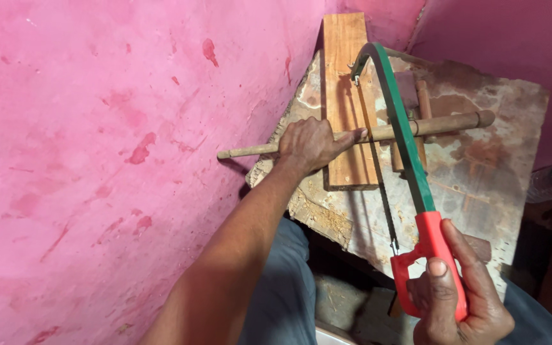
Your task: The person uses a hand saw to cut a wooden dowel placed on a wooden board. They hold the dowel with one hand and saw with the other, completing the cut and separating the pieces.
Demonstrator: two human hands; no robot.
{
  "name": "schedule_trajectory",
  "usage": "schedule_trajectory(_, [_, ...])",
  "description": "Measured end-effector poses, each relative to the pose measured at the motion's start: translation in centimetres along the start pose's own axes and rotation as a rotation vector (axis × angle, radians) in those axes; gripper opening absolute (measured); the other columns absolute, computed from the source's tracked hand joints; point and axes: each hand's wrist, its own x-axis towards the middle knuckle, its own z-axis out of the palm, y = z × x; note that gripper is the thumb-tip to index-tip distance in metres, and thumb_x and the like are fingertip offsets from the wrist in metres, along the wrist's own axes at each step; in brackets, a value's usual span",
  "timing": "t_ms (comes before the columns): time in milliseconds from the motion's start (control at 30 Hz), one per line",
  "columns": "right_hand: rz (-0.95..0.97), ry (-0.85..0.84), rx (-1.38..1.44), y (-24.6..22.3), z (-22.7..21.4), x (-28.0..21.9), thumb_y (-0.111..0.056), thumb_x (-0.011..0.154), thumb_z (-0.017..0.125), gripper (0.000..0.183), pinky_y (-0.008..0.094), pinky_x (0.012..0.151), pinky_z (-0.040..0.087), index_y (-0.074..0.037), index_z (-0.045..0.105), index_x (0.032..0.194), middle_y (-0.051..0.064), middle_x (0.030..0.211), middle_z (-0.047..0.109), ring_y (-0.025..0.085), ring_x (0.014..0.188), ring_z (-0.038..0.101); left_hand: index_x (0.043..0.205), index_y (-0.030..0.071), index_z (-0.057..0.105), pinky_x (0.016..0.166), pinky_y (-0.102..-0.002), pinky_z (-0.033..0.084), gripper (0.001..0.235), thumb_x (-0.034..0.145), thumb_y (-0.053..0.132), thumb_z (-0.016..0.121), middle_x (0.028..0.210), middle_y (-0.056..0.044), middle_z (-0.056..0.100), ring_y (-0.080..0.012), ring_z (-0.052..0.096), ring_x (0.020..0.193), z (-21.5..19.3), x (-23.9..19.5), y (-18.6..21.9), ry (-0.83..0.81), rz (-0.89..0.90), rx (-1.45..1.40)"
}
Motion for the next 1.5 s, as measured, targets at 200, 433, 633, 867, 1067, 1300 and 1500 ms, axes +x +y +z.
schedule_trajectory(200, [-0.266,-0.100,-0.122,1.7,4.4,6.6,-0.016,0.107,0.060,0.038,0.023,0.054,0.048,0.001,0.064,0.141,0.011,0.101,0.073,0.007,0.062,0.059,0.060,0.010,0.069,0.055,-0.048,0.054,0.099,0.082,0.092,0.019,0.056,-0.012,0.062,-0.0234,0.068,0.061,0.2,0.6,0.0,-0.124,-0.052,0.000])
schedule_trajectory(433, [-0.430,-0.157,-0.168,3.5,4.9,8.3,-0.020,0.110,0.061,0.039,0.028,0.077,0.057,0.001,0.062,0.143,0.020,0.123,0.074,0.013,0.091,0.068,0.059,0.009,0.068,0.055,-0.048,0.047,0.100,0.080,0.095,0.021,0.054,-0.008,0.056,-0.0239,0.064,0.059,0.1,1.1,-0.1,-0.041,-0.062,0.015])
schedule_trajectory(633, [-0.242,-0.124,-0.208,2.8,2.7,6.1,-0.022,0.106,0.060,0.044,0.031,0.073,0.057,-0.001,0.063,0.145,0.018,0.114,0.076,0.018,0.086,0.070,0.056,0.010,0.063,0.052,-0.048,0.046,0.095,0.082,0.093,0.023,0.052,-0.005,0.053,-0.0207,0.061,0.054,0.1,1.2,-0.1,-0.103,-0.105,0.008])
schedule_trajectory(867, [-0.063,-0.068,-0.305,0.8,-1.4,0.3,-0.014,0.106,0.060,0.042,0.028,0.078,0.055,0.001,0.063,0.145,0.018,0.109,0.076,0.014,0.083,0.068,0.049,0.012,0.058,0.046,-0.045,0.039,0.095,0.083,0.093,0.021,0.045,-0.003,0.047,-0.0178,0.052,0.045,0.8,1.4,-0.8,-0.044,-0.047,-0.007])
schedule_trajectory(1067, [-0.178,-0.067,-0.147,2.1,3.0,5.2,-0.017,0.105,0.061,0.041,0.025,0.059,0.052,0.000,0.064,0.142,0.016,0.103,0.076,0.012,0.066,0.065,0.048,0.013,0.054,0.042,-0.043,0.041,0.093,0.082,0.093,0.020,0.044,-0.002,0.044,-0.0165,0.052,0.043,0.9,1.4,-0.7,-0.060,-0.033,-0.018])
schedule_trajectory(1300, [-0.375,-0.117,-0.235,3.2,4.5,7.9,-0.018,0.107,0.059,0.039,0.027,0.070,0.058,0.000,0.063,0.142,0.019,0.112,0.075,0.014,0.085,0.072,0.050,0.013,0.053,0.045,-0.044,0.042,0.092,0.083,0.093,0.022,0.046,-0.002,0.042,-0.0166,0.050,0.046,0.7,1.3,-0.6,-0.059,-0.073,0.010])
schedule_trajectory(1500, [-0.143,-0.140,-0.391,5.5,-2.9,2.1,-0.022,0.105,0.056,0.048,0.030,0.080,0.056,-0.002,0.065,0.147,0.017,0.101,0.075,0.018,0.078,0.071,0.048,0.016,0.049,0.044,-0.042,0.036,0.090,0.079,0.096,0.018,0.046,0.002,0.037,-0.0150,0.046,0.044,1.2,1.5,-1.0,-0.060,-0.062,0.007])
